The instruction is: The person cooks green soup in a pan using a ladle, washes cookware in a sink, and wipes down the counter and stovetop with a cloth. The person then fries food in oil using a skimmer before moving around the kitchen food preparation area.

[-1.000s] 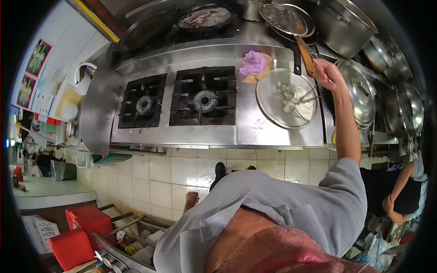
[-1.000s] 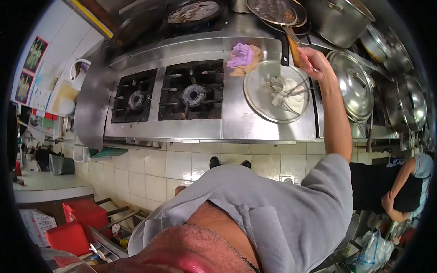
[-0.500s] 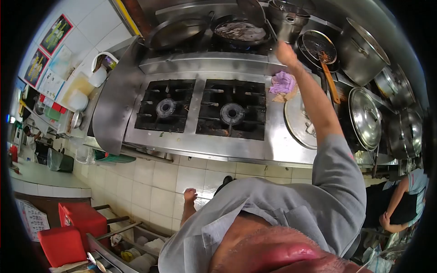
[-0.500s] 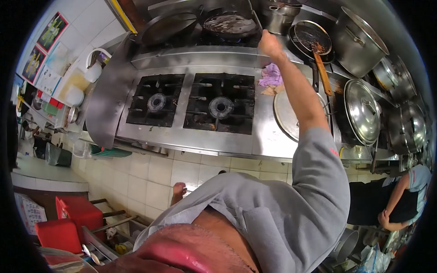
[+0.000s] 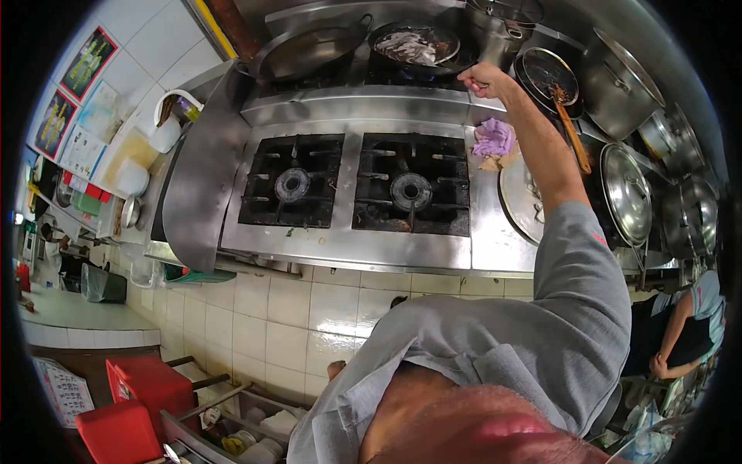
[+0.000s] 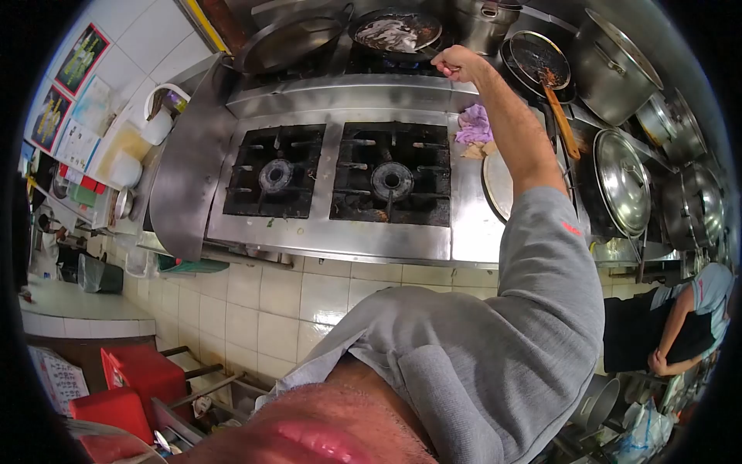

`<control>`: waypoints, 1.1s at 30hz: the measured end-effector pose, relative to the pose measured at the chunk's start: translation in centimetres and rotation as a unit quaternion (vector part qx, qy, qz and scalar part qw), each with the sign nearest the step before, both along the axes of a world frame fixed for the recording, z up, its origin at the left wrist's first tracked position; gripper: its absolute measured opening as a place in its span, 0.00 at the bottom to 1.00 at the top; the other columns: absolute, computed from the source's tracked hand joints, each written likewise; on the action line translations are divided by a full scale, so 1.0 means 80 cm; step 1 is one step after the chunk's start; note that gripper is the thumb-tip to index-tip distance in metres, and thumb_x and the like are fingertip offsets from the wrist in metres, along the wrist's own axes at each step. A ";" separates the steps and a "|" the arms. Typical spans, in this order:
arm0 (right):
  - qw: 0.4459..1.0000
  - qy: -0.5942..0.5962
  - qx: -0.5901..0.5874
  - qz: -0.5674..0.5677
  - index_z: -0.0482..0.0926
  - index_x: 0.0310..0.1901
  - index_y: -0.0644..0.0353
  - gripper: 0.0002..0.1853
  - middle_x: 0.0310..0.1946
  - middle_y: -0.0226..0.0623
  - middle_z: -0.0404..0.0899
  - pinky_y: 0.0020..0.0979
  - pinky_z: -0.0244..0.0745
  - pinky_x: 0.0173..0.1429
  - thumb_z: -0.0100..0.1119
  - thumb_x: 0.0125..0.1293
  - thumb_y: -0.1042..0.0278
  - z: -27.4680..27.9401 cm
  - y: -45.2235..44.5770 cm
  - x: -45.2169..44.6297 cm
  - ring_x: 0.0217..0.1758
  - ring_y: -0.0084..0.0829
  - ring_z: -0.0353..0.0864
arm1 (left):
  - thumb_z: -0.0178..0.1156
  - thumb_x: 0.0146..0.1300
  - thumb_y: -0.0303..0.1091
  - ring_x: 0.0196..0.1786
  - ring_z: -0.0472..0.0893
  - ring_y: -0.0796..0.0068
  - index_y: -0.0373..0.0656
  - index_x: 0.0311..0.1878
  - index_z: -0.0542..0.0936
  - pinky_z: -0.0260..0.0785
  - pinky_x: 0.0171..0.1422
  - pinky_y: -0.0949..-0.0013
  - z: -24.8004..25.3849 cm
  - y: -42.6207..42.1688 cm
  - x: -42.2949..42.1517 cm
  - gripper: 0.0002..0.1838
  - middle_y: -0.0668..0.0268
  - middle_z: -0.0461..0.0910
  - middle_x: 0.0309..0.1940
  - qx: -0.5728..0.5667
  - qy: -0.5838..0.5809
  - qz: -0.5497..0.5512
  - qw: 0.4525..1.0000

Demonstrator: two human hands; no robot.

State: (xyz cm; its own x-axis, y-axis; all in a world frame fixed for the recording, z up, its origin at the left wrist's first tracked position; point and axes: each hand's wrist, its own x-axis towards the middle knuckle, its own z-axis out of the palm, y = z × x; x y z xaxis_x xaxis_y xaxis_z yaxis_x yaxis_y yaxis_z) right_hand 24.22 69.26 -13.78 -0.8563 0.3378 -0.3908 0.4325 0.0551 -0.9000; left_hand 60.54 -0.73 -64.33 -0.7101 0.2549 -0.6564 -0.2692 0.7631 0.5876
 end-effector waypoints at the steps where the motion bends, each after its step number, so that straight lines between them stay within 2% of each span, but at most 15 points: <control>1: 1.000 0.001 0.000 0.000 0.66 0.17 0.56 0.14 0.09 0.24 0.63 0.19 0.47 0.09 0.55 0.58 0.70 0.000 -0.005 0.003 0.07 0.15 0.57 | 0.49 0.54 0.28 0.20 0.72 0.73 0.38 0.23 0.73 0.61 0.18 0.72 0.008 0.005 -0.015 0.07 0.64 0.70 0.18 0.074 -0.025 0.048 0.996; 2: 0.998 0.018 -0.067 0.007 0.67 0.19 0.58 0.12 0.11 0.25 0.64 0.18 0.46 0.10 0.54 0.58 0.72 0.000 -0.009 0.006 0.08 0.14 0.57 | 0.50 0.54 0.28 0.21 0.72 0.74 0.38 0.23 0.73 0.61 0.18 0.73 0.009 0.010 -0.031 0.07 0.64 0.70 0.18 0.198 -0.104 0.123 0.967; 6: 0.977 0.053 -0.207 0.029 0.65 0.19 0.57 0.13 0.12 0.24 0.64 0.18 0.46 0.10 0.52 0.59 0.73 -0.013 -0.015 0.013 0.10 0.14 0.57 | 0.52 0.52 0.30 0.20 0.71 0.76 0.39 0.32 0.73 0.59 0.18 0.74 0.058 0.040 -0.081 0.06 0.67 0.70 0.21 0.140 -0.058 0.359 0.921; 9: 0.975 0.071 -0.208 0.013 0.64 0.19 0.54 0.13 0.12 0.21 0.61 0.16 0.47 0.10 0.53 0.60 0.71 -0.015 -0.037 0.029 0.08 0.13 0.55 | 0.53 0.52 0.30 0.21 0.71 0.76 0.39 0.34 0.73 0.60 0.19 0.75 0.098 0.067 -0.105 0.07 0.67 0.71 0.23 0.156 -0.080 0.414 0.893; 19: 0.983 0.143 -0.114 -0.024 0.68 0.24 0.57 0.07 0.12 0.26 0.65 0.21 0.50 0.11 0.54 0.57 0.72 -0.038 -0.042 0.059 0.08 0.18 0.60 | 0.51 0.53 0.30 0.22 0.72 0.74 0.38 0.35 0.74 0.60 0.19 0.70 0.061 0.045 -0.057 0.08 0.66 0.72 0.24 0.199 0.062 0.228 0.951; 21: 0.980 0.157 0.112 -0.041 0.70 0.31 0.61 0.06 0.14 0.28 0.67 0.23 0.55 0.12 0.55 0.56 0.70 -0.037 -0.026 0.061 0.10 0.22 0.63 | 0.50 0.53 0.30 0.22 0.72 0.73 0.38 0.35 0.74 0.60 0.19 0.70 0.057 0.040 -0.052 0.08 0.66 0.72 0.24 0.209 0.087 0.204 0.952; 22: 0.956 0.135 0.251 -0.068 0.70 0.41 0.67 0.12 0.17 0.37 0.73 0.28 0.67 0.17 0.52 0.54 0.74 -0.036 -0.014 0.054 0.14 0.29 0.72 | 0.50 0.53 0.29 0.21 0.71 0.74 0.39 0.32 0.73 0.59 0.19 0.70 0.058 0.040 -0.052 0.06 0.66 0.70 0.22 0.197 0.048 0.248 0.947; 23: 0.956 0.134 0.251 -0.070 0.70 0.41 0.67 0.12 0.17 0.37 0.73 0.28 0.67 0.17 0.52 0.54 0.74 -0.037 0.004 0.047 0.14 0.29 0.72 | 0.50 0.53 0.29 0.20 0.70 0.75 0.40 0.30 0.72 0.58 0.19 0.70 0.058 0.041 -0.053 0.04 0.67 0.69 0.21 0.184 0.008 0.290 0.939; 25: 0.721 0.074 0.687 -0.061 0.69 0.48 0.67 0.18 0.24 0.46 0.78 0.30 0.71 0.21 0.50 0.54 0.72 -0.037 0.033 0.038 0.17 0.34 0.77 | 0.49 0.53 0.28 0.19 0.68 0.76 0.42 0.26 0.70 0.55 0.18 0.71 0.058 0.042 -0.054 0.03 0.68 0.66 0.18 0.157 -0.071 0.372 0.912; 28: 0.698 0.067 0.711 -0.055 0.74 0.42 0.68 0.15 0.26 0.51 0.79 0.31 0.73 0.24 0.49 0.54 0.70 -0.040 0.056 0.025 0.19 0.38 0.79 | 0.49 0.53 0.27 0.17 0.65 0.77 0.43 0.21 0.68 0.53 0.18 0.71 0.065 0.042 -0.050 0.06 0.69 0.63 0.16 0.128 -0.149 0.449 0.871; 29: 0.697 0.067 0.711 -0.056 0.74 0.42 0.68 0.15 0.26 0.51 0.79 0.31 0.73 0.24 0.49 0.54 0.70 -0.044 0.071 0.012 0.19 0.38 0.79 | 0.49 0.53 0.27 0.17 0.65 0.77 0.43 0.21 0.68 0.53 0.17 0.71 0.072 0.039 -0.046 0.06 0.70 0.63 0.15 0.148 -0.077 0.377 0.911; 30: 0.792 0.002 0.610 0.017 0.75 0.35 0.67 0.10 0.21 0.48 0.77 0.31 0.71 0.21 0.50 0.53 0.71 -0.048 0.084 -0.002 0.17 0.36 0.77 | 0.49 0.53 0.27 0.17 0.65 0.77 0.43 0.21 0.68 0.53 0.17 0.71 0.078 0.038 -0.045 0.07 0.70 0.62 0.15 0.167 -0.004 0.299 0.940; 31: 0.864 -0.063 0.492 0.089 0.77 0.28 0.67 0.08 0.17 0.45 0.76 0.32 0.69 0.19 0.51 0.52 0.71 -0.051 0.093 -0.010 0.14 0.34 0.75 | 0.49 0.53 0.27 0.17 0.65 0.77 0.43 0.21 0.68 0.53 0.17 0.71 0.078 0.040 -0.048 0.07 0.70 0.62 0.15 0.167 -0.003 0.298 0.940; 32: 0.864 -0.063 0.491 0.088 0.77 0.28 0.67 0.08 0.17 0.45 0.76 0.32 0.69 0.19 0.51 0.52 0.71 -0.036 0.075 0.005 0.14 0.34 0.75 | 0.49 0.53 0.27 0.16 0.65 0.77 0.43 0.21 0.67 0.53 0.17 0.71 0.074 0.041 -0.050 0.07 0.70 0.62 0.15 0.162 -0.028 0.321 0.933; 33: 0.936 -0.025 0.347 0.052 0.75 0.21 0.65 0.07 0.13 0.40 0.72 0.31 0.65 0.16 0.53 0.52 0.72 -0.021 0.056 0.022 0.12 0.31 0.71 | 0.49 0.53 0.27 0.16 0.65 0.77 0.43 0.21 0.67 0.53 0.16 0.71 0.069 0.043 -0.052 0.07 0.70 0.62 0.15 0.157 -0.052 0.343 0.925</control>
State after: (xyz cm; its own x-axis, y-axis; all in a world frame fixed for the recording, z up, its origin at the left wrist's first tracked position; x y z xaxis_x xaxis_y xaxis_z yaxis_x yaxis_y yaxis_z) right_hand 25.98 73.76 -15.47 -0.8851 0.4413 -0.1482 0.4328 0.6631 -0.6107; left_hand 56.40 2.74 -58.80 -0.7125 -0.0425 -0.7004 -0.6943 0.1875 0.6949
